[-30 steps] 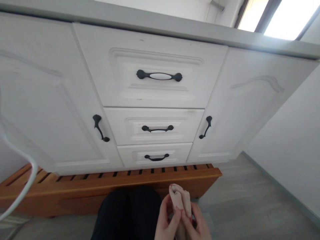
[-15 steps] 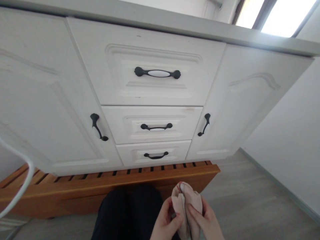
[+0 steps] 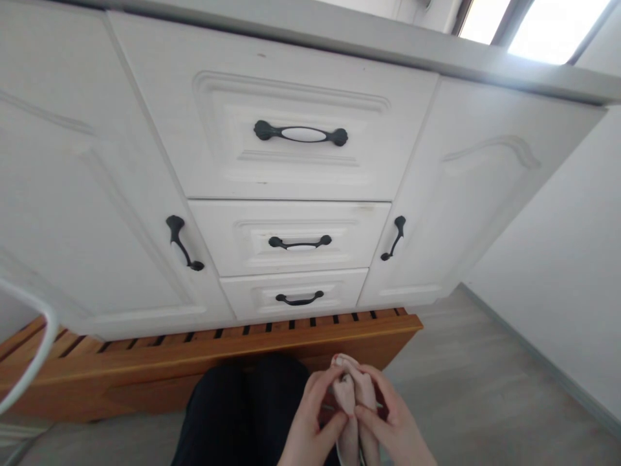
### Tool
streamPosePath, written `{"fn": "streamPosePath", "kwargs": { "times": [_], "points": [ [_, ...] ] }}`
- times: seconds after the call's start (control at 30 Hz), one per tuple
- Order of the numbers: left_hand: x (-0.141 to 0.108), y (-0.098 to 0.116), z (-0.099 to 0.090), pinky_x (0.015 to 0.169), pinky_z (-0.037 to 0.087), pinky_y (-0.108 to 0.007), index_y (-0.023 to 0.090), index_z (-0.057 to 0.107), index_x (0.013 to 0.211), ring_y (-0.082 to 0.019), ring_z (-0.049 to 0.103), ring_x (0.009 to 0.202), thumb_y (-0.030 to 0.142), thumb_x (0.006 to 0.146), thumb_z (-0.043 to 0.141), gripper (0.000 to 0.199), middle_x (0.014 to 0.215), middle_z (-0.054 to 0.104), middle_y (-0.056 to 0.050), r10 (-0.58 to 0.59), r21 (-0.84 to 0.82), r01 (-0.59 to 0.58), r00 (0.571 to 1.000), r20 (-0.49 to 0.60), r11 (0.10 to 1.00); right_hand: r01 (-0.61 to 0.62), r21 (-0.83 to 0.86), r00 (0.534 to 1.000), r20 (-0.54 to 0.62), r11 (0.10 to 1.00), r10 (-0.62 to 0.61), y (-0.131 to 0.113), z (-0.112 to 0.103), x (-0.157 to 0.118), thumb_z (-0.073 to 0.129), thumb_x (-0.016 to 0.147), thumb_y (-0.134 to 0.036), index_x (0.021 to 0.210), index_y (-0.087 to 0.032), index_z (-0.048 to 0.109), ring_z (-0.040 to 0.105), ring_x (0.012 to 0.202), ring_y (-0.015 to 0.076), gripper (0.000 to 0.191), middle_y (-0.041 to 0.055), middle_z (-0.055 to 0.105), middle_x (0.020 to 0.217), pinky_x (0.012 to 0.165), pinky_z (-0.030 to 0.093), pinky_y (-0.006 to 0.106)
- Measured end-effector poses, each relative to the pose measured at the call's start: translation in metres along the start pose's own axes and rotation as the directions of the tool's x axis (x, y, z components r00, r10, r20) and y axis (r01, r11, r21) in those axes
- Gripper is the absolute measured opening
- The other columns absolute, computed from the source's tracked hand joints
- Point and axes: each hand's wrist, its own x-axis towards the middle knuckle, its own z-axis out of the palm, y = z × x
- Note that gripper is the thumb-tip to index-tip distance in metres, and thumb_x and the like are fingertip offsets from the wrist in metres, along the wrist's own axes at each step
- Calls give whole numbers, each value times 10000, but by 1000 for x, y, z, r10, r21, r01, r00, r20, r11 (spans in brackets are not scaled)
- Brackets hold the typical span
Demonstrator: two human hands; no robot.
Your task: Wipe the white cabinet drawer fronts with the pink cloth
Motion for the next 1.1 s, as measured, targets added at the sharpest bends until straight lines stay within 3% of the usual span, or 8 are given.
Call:
{"fn": "streamPosePath", "kwargs": {
  "times": [0.1,0.23,0.4,0.53,0.67,0.77,0.9,1.1],
  "points": [
    [3,15,-7,891,513,-365,263,591,1091,-233,600,1112,214,797,649,303,1194,552,-60,-17,28,16,998,66,999,2,-40,1000,19,999,-1,-2,-7,2,702,785,-391,1239,-252,585,603,1195,275,489,86,653,1267,1017,477,409],
    [7,17,-15,824,485,-346,227,567,1028,-203,628,961,216,738,692,316,1045,580,-28,-118,-17,123,977,177,992,-33,-146,998,51,989,41,-9,-17,2,656,814,-395,1193,-236,586,603,1134,258,417,68,652,1186,966,467,381],
    [7,15,-26,798,405,-302,215,485,732,-169,555,887,188,700,647,168,877,571,-2,-35,189,3,985,167,982,-44,-333,996,57,942,66,-24,-32,2,549,893,-396,991,-218,573,581,930,199,204,24,615,969,850,430,325],
    [7,32,-29,696,369,-269,227,418,712,-135,470,768,234,750,567,153,802,491,22,-125,304,57,970,207,951,45,-512,983,175,858,54,-38,-46,6,563,856,-267,792,-210,514,536,852,158,99,-6,526,870,770,377,277],
    [10,47,-25,695,398,-263,225,448,756,-132,488,764,292,770,583,151,811,489,26,-197,228,130,932,305,965,101,-624,974,220,775,51,-39,-46,6,519,831,-176,709,-202,448,534,838,134,143,-7,509,877,747,356,252],
    [16,43,-15,676,401,-262,232,442,744,-130,483,726,367,795,598,212,761,460,45,-168,202,127,966,198,971,17,-701,994,90,713,64,-31,-33,6,482,818,-140,723,-206,482,557,839,141,115,3,547,881,741,359,257],
    [22,34,3,690,402,-271,240,414,689,-139,500,713,306,790,596,218,722,485,43,-70,378,54,997,28,924,-183,-753,982,-168,632,85,-24,-7,7,462,842,-158,789,-213,567,589,849,183,130,36,593,893,765,395,291],
    [25,43,19,667,359,-303,243,432,673,-160,508,709,373,876,532,261,758,496,19,73,668,58,983,-166,742,-108,-532,974,-227,840,-18,-19,24,1,502,860,-221,1064,-203,605,627,991,218,229,83,608,1051,916,487,329]
  ]
}}
